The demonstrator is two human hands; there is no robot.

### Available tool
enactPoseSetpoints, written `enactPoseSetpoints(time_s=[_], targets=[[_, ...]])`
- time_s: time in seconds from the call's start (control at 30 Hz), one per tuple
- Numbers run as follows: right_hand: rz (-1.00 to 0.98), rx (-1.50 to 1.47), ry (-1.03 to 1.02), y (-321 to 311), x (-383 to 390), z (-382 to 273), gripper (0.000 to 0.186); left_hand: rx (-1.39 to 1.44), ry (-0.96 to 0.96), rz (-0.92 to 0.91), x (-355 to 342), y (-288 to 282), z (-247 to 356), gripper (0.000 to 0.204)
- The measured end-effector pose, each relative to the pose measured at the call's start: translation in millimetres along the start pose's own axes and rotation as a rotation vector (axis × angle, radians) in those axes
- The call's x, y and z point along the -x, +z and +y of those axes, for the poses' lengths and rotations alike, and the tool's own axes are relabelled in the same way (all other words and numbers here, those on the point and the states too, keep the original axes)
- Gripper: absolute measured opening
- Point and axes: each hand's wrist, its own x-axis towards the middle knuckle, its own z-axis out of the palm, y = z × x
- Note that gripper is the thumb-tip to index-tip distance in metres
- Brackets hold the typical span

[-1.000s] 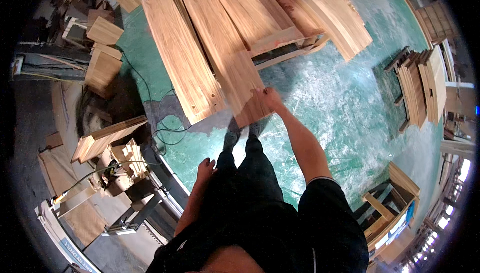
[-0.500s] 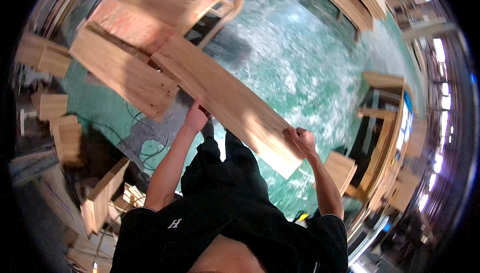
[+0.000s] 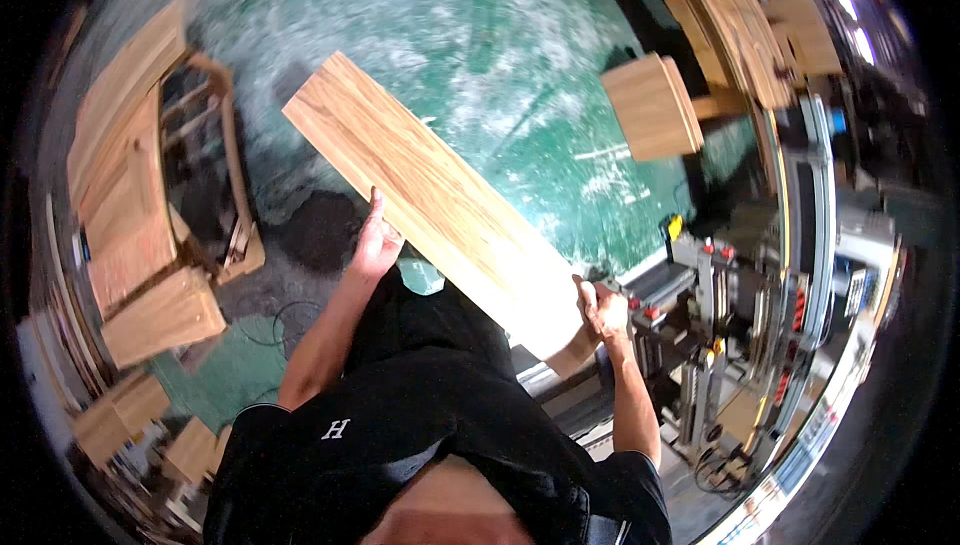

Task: The person operates a woodworking machine to process wooden planks. They repeatedly pick up planks from a workbench, feed them into the machine, and retrieve them after processing. The person also adjusts the machine's settings and components during the task.

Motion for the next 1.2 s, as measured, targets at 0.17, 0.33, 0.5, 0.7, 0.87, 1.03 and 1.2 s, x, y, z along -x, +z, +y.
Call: enactPoseSetpoints(time_s=[0.17,0.33,0.5,0.7,0.87,1.03,1.2], targets=[[-0.150,-0.335,0.417,-31.7,51.7,69.8,0.054,-0.288,-0.238,-0.077,-61.7,91.5,-106.8,0.058],[0.047,-0.520,0.592,-93.5,51.7,109.8,0.051,-0.440,-0.510,-0.348,-76.1,196.7,-247.9,0.063],[0.234,-0.574,0.786,-115.9,15.4,175.3,0.056,-0.558,-0.838,-0.462,-77.6,261.7,-372.0,0.060],[0.507,-0.783,1.273,-126.0,23.3,280.3,0.063,-0.762,-1.173,-0.632,-85.0,344.6,-514.1,0.056],[0.644,-0.926,1.554,-175.3,29.2,359.8,0.063,-0.814,-1.464,-0.794,-128.2,416.6,-618.3,0.051],[0.819,-0.912,1.804,-186.6,54.1,466.7,0.061,-1.319,-1.111,-0.872,-194.6,468.8,-696.4,0.050],[0.913,-0.879,1.868,-194.8,105.5,592.8,0.062,-1.693,-0.846,-1.043,-285.4,471.5,-749.5,0.027]])
